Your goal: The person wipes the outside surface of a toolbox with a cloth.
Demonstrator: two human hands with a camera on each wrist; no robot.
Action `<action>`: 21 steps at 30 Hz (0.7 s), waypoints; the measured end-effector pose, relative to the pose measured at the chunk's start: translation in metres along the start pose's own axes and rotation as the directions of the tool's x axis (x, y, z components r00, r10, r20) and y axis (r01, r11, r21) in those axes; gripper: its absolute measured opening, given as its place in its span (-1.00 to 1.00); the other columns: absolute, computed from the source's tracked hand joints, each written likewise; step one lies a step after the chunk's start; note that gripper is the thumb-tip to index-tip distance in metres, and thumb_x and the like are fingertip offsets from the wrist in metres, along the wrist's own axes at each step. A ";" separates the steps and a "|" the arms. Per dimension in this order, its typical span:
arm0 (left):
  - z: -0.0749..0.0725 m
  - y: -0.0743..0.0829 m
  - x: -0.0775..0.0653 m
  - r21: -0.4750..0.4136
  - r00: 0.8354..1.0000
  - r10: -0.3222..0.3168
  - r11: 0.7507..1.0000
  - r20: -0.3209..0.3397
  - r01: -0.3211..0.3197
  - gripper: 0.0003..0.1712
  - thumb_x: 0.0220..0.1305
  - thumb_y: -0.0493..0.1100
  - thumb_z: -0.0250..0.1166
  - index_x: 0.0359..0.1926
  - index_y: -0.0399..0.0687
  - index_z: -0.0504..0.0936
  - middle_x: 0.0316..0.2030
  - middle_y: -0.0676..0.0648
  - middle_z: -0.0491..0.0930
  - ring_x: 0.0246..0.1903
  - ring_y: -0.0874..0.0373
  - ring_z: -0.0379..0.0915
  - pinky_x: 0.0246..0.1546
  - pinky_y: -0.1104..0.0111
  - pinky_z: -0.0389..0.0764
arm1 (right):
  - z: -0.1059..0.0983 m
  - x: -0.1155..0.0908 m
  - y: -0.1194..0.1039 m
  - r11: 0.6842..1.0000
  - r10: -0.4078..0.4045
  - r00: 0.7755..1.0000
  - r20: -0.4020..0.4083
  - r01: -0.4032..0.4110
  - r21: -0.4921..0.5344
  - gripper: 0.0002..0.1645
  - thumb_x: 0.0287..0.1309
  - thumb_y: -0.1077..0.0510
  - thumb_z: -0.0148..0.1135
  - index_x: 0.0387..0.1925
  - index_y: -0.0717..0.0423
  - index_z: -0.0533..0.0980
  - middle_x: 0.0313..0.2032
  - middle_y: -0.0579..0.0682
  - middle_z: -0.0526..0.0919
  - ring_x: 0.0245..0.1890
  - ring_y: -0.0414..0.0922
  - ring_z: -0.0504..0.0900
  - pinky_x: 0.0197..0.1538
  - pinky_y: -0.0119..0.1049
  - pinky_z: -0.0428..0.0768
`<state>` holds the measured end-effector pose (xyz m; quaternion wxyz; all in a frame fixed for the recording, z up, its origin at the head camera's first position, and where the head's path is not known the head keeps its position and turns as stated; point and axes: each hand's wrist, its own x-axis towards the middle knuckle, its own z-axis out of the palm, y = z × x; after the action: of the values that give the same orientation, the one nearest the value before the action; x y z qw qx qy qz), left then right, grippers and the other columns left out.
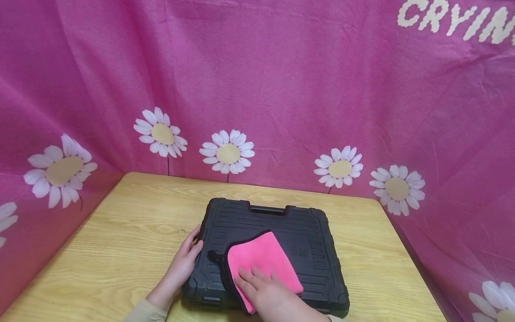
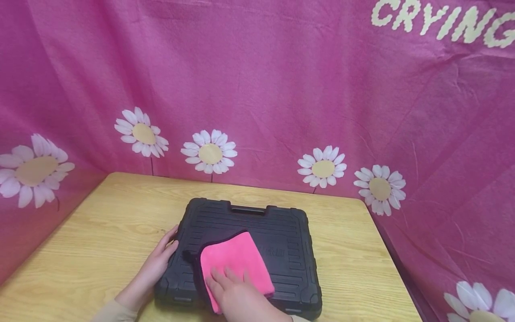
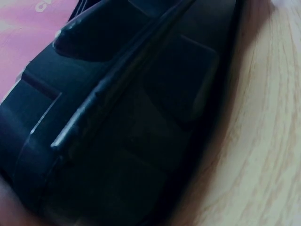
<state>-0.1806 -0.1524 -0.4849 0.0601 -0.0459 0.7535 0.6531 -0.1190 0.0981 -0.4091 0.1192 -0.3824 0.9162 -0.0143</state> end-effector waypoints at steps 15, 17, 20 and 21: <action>0.000 0.000 0.001 0.024 1.000 0.022 0.999 0.008 -0.022 -0.33 0.67 -0.07 -0.11 0.65 -0.09 -0.02 0.62 -0.35 -0.13 0.57 -0.40 -0.15 0.51 -0.27 -0.03 | 0.025 -0.015 0.030 0.965 -0.141 0.990 0.014 0.135 0.226 -0.16 0.41 -0.37 0.10 0.55 -0.11 0.27 0.51 -0.12 0.36 0.49 0.00 0.38 0.37 -0.03 0.54; 0.000 0.000 0.001 0.024 1.000 0.024 0.999 0.008 -0.024 -0.34 0.67 -0.08 -0.12 0.65 -0.09 -0.02 0.62 -0.35 -0.13 0.57 -0.40 -0.15 0.52 -0.27 -0.03 | 0.012 -0.018 0.026 0.970 -0.140 0.990 -0.006 0.138 0.200 -0.22 0.39 -0.23 0.23 0.52 -0.08 0.34 0.47 -0.13 0.43 0.46 -0.05 0.43 0.39 -0.18 0.51; 0.000 0.001 0.001 0.020 1.000 0.022 1.000 0.010 -0.022 -0.34 0.67 -0.08 -0.12 0.65 -0.08 -0.03 0.62 -0.34 -0.13 0.58 -0.39 -0.16 0.52 -0.27 -0.04 | -0.005 -0.019 0.023 0.971 -0.126 0.992 -0.017 0.127 0.202 -0.22 0.29 -0.10 0.39 0.47 -0.07 0.39 0.42 -0.15 0.49 0.41 -0.11 0.48 0.36 -0.25 0.53; 0.000 0.001 0.001 0.018 1.000 0.020 1.000 0.010 -0.020 -0.34 0.67 -0.08 -0.12 0.65 -0.08 -0.02 0.62 -0.34 -0.13 0.58 -0.39 -0.16 0.52 -0.26 -0.04 | -0.009 -0.019 0.023 0.969 -0.113 0.994 -0.009 0.112 0.222 -0.24 0.29 -0.04 0.40 0.47 -0.08 0.40 0.41 -0.16 0.50 0.41 -0.12 0.48 0.36 -0.26 0.53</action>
<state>-0.1812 -0.1526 -0.4844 0.0578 -0.0347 0.7594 0.6471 -0.1244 0.1269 -0.3988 0.1620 -0.4179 0.8855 -0.1226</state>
